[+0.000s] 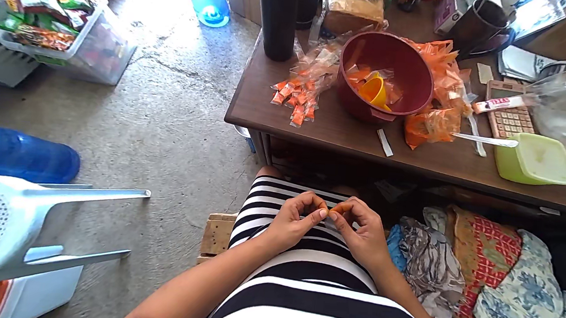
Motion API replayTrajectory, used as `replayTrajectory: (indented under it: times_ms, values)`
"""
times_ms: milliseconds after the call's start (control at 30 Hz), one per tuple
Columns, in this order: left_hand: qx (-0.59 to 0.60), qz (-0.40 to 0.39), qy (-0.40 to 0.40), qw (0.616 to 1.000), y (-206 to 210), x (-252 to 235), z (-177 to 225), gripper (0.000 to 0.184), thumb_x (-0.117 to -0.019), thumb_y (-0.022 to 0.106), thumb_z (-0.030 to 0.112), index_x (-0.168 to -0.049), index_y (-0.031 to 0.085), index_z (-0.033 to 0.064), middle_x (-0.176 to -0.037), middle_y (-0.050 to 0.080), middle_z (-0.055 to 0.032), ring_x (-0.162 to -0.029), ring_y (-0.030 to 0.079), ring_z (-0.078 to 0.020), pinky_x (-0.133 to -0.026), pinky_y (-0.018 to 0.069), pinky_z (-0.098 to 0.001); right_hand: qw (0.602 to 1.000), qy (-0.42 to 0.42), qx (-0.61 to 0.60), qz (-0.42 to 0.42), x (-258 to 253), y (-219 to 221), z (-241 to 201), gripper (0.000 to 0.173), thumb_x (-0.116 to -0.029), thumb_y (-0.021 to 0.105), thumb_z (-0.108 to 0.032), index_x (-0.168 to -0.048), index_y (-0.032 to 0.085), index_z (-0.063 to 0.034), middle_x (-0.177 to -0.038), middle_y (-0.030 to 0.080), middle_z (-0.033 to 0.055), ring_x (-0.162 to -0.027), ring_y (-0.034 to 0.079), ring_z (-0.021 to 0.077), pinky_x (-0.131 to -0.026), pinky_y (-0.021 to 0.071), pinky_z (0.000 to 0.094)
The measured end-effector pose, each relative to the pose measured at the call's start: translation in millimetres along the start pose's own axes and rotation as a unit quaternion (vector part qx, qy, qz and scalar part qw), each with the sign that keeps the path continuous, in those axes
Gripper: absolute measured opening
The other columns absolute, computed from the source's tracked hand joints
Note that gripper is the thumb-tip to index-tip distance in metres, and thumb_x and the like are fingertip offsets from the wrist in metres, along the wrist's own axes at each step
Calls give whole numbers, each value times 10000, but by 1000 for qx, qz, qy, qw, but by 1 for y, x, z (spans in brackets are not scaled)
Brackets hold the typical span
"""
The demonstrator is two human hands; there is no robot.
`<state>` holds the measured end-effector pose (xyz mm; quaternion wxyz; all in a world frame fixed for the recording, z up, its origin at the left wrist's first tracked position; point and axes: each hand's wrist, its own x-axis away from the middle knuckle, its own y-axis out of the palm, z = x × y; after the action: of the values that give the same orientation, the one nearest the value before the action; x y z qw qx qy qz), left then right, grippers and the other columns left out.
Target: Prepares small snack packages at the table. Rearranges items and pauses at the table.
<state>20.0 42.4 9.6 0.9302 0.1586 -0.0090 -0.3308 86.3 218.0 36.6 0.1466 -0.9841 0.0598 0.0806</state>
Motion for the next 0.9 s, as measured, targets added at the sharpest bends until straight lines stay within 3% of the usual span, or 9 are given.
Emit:
replayTrajectory:
  times_ms: [900]
  values:
    - [-12,-8,11,1000,0,5,1,80,-1000,584,83,-967,643,40,-938,604,69,-862,601,21,-805,530,-180,999,9,-24,-24,5,-1,-7,152,-964,682,-185,-961,700,-35,-870,619,-45,-691,518,-80,-614,450,69]
